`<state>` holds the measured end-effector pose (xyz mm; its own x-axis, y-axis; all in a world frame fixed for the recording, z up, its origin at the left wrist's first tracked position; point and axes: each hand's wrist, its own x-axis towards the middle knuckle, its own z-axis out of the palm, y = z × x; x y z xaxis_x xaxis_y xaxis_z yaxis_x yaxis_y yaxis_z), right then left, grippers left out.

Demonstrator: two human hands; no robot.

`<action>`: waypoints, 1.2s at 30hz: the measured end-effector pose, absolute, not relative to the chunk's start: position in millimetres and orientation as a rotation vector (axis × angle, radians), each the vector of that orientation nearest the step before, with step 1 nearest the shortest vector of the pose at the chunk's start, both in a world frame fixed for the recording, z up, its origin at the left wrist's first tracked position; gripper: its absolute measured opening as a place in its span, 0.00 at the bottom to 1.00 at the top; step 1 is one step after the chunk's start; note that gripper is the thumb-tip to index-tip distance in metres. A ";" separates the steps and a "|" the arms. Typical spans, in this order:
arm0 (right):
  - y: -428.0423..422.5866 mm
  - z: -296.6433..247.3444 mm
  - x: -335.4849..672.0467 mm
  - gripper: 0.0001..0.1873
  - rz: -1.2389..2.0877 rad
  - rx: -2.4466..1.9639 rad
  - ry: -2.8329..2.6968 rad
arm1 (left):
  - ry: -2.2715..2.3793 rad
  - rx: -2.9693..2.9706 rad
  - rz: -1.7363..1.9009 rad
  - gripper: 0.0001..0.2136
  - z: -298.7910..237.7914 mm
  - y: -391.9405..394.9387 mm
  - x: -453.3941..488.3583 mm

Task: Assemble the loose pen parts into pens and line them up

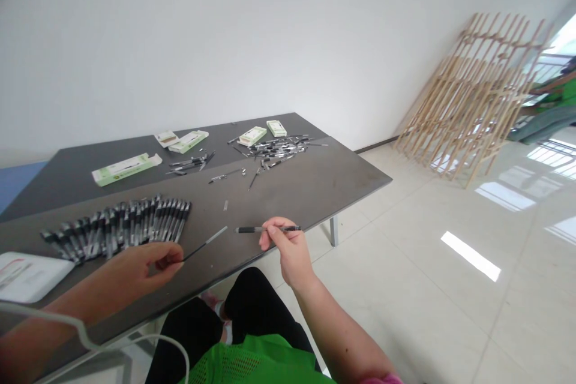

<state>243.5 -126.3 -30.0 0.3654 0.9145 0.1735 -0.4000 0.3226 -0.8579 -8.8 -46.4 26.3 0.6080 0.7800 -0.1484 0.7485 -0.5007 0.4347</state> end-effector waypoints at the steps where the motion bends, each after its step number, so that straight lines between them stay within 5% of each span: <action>1: -126.3 -30.4 244.1 0.06 0.970 -0.834 -0.769 | 1.205 2.376 0.083 0.11 24.4 -43.0 -9.8; 20: -134.4 -6.0 249.2 0.07 0.601 -1.041 -1.210 | 1.242 2.352 0.068 0.12 23.7 -34.5 -12.5; 36: -119.6 -27.1 252.1 0.10 1.070 -0.852 -0.654 | 1.137 2.429 0.055 0.09 30.3 -54.8 -5.2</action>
<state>252.1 -119.6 -27.1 0.3535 0.9338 0.0557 -0.4757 0.2307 -0.8488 -5.2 -54.8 30.3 0.6584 0.7371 -0.1522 0.7188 -0.5558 0.4177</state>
